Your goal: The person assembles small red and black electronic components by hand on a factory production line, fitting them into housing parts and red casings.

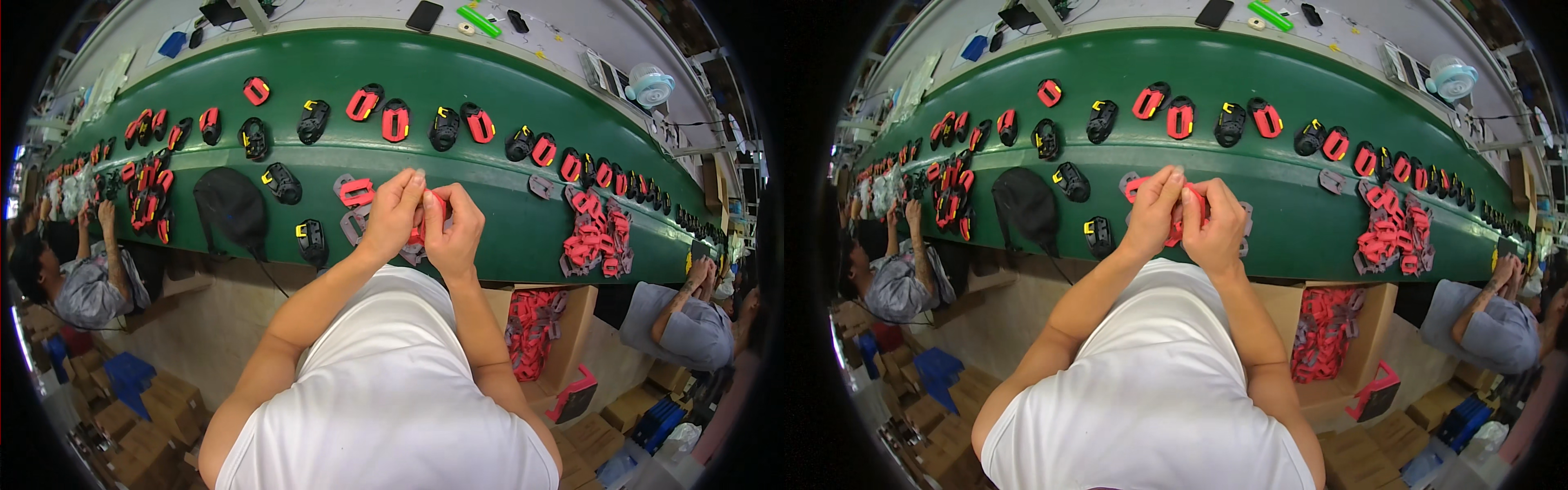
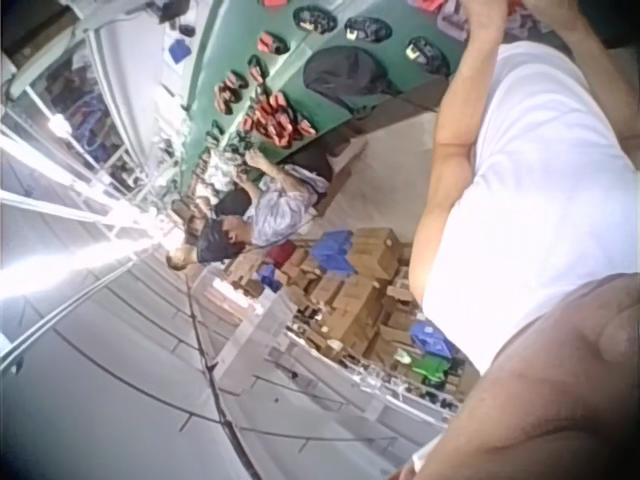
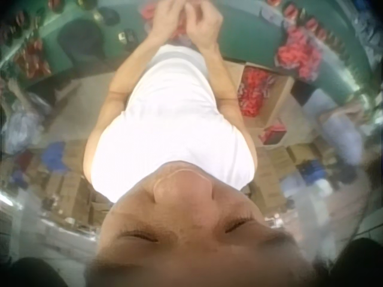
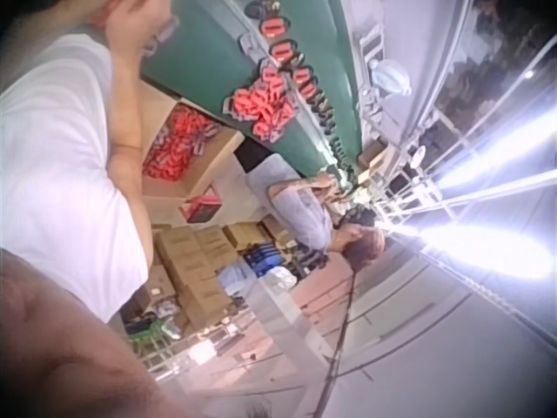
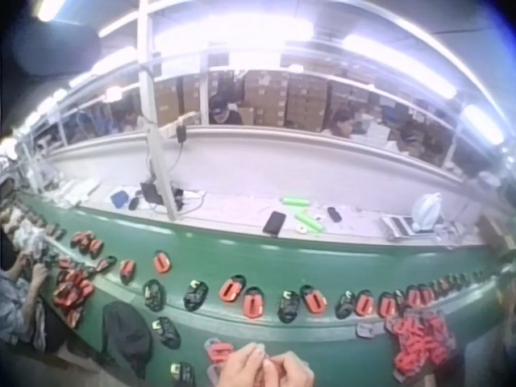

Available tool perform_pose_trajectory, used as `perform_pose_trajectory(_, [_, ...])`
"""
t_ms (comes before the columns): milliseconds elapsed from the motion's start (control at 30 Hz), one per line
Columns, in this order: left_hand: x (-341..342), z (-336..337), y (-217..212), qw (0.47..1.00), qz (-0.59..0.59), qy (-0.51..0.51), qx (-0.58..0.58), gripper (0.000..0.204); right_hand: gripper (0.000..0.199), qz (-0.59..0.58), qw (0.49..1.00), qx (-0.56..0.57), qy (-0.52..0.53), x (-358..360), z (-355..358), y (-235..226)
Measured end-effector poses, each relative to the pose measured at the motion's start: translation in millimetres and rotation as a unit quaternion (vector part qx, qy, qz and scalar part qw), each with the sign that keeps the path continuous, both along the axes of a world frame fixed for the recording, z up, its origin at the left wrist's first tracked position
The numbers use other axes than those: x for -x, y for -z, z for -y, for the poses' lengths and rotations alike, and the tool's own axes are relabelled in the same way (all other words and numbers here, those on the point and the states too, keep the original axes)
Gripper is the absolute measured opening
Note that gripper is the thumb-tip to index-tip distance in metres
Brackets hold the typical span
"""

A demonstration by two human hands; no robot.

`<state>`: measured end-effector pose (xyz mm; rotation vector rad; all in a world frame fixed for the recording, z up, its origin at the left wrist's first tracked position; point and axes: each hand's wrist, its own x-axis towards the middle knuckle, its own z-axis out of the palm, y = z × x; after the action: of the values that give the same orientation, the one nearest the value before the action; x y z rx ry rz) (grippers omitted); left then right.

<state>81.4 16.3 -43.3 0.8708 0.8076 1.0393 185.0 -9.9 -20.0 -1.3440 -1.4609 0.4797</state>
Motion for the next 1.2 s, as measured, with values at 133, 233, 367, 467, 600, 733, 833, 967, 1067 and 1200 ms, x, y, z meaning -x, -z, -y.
perform_pose_trajectory(133, [6.0, 5.4, 1.7, 0.999, 0.028, -0.006, 0.027, 0.032, 0.01, 0.006, 1.0, -0.01, 0.002, 8.9, 5.6, 6.1])
perform_pose_trajectory(233, [9.3, 10.0, 5.8, 1.0, 0.005, -0.019, -0.008, 0.032, 0.014, -0.1, 0.991, 0.086, -0.01, 14.8, 7.1, 19.3])
perform_pose_trajectory(367, [12.2, 11.8, 19.5, 0.984, -0.118, -0.048, -0.122, 0.033, 0.021, -0.061, 0.994, 0.082, 0.024, 17.7, 1.9, 21.8])
perform_pose_trajectory(467, [15.3, 3.3, 6.0, 0.984, -0.124, -0.011, -0.13, 0.033, 0.022, -0.049, 0.996, 0.07, 0.005, 14.9, -1.2, 16.9])
perform_pose_trajectory(600, [6.8, 1.5, 2.1, 0.945, -0.202, -0.099, -0.237, 0.031, 0.022, 0.021, 0.998, -0.003, 0.055, 20.0, -3.6, 9.2])
perform_pose_trajectory(733, [3.7, -0.3, -7.1, 0.935, -0.239, -0.11, -0.237, 0.03, 0.021, 0.06, 0.993, -0.05, 0.086, 18.4, -8.1, 11.5])
perform_pose_trajectory(833, [4.4, -6.3, -6.5, 0.944, -0.186, -0.085, -0.258, 0.032, 0.023, 0.023, 0.996, -0.053, 0.068, 15.0, -7.9, 7.2])
perform_pose_trajectory(967, [15.7, -8.2, -3.6, 0.989, 0.021, 0.051, -0.139, 0.034, 0.028, -0.135, 0.99, 0.014, -0.022, 15.7, -3.2, 1.1])
perform_pose_trajectory(1067, [16.3, -2.6, -3.7, 0.985, -0.043, 0.028, -0.162, 0.033, 0.03, -0.147, 0.989, 0.021, -0.013, 19.4, -2.0, 12.4])
perform_pose_trajectory(1200, [17.6, 8.0, -7.5, 0.984, -0.059, -0.035, -0.163, 0.027, 0.029, -0.2, 0.98, -0.024, -0.01, 24.7, -0.3, 18.1])
